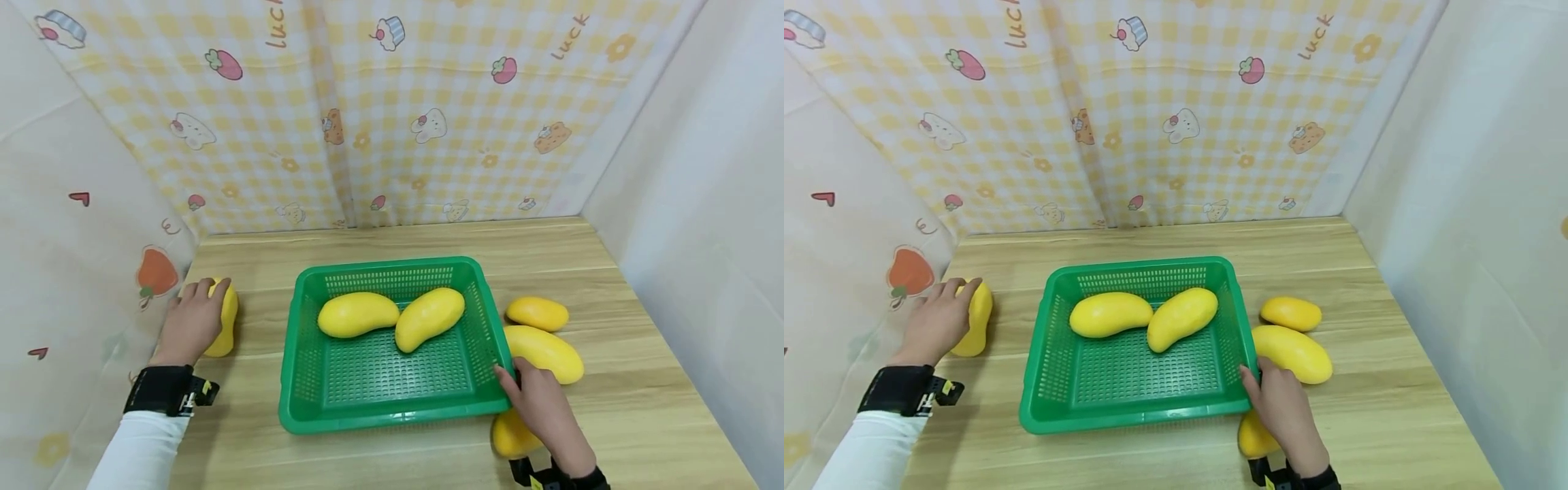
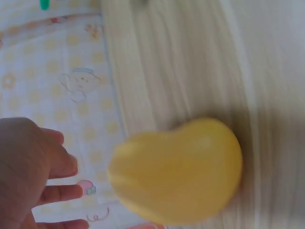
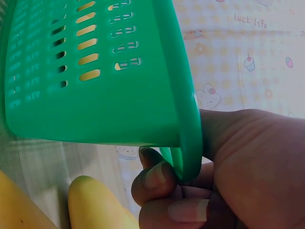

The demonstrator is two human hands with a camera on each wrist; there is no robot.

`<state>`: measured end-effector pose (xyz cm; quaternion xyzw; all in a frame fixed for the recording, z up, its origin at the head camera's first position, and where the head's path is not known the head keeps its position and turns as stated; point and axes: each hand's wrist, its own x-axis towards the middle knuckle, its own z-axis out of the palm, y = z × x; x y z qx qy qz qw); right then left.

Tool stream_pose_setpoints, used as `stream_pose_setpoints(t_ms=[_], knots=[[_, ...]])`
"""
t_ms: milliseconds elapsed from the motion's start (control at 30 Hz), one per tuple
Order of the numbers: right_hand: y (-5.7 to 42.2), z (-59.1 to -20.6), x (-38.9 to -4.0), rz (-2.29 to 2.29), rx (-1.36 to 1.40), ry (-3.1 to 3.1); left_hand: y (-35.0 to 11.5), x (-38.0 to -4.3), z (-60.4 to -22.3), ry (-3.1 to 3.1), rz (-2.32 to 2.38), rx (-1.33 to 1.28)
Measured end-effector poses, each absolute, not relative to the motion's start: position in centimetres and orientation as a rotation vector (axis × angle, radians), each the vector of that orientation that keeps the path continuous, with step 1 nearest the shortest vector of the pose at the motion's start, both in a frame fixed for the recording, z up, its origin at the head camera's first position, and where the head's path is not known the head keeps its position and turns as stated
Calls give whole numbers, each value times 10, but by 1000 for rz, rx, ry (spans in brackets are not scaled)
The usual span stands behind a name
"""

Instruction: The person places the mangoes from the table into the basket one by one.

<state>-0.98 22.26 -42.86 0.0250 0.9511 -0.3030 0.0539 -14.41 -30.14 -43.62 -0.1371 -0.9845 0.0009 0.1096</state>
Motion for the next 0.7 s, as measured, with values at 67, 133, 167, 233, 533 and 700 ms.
stream_pose_setpoints(t_ms=[67,133,167,233,533,700], knots=[[224,-429,-9,-915,74,2899,-306,-143,-439,-2896,69,-452],[224,-429,-9,-910,72,2900,-309,-139,-442,-2892,108,-470],[225,-430,-10,-909,69,2902,-310,-137,-444,-2886,121,-474],[225,-430,-10,-910,65,2906,-314,-133,-447,-2886,129,-471],[224,-429,-12,-932,80,2879,-344,-124,-461,-2921,111,-386],[224,-430,-11,-935,88,2889,-352,-128,-462,-2963,122,-353]])
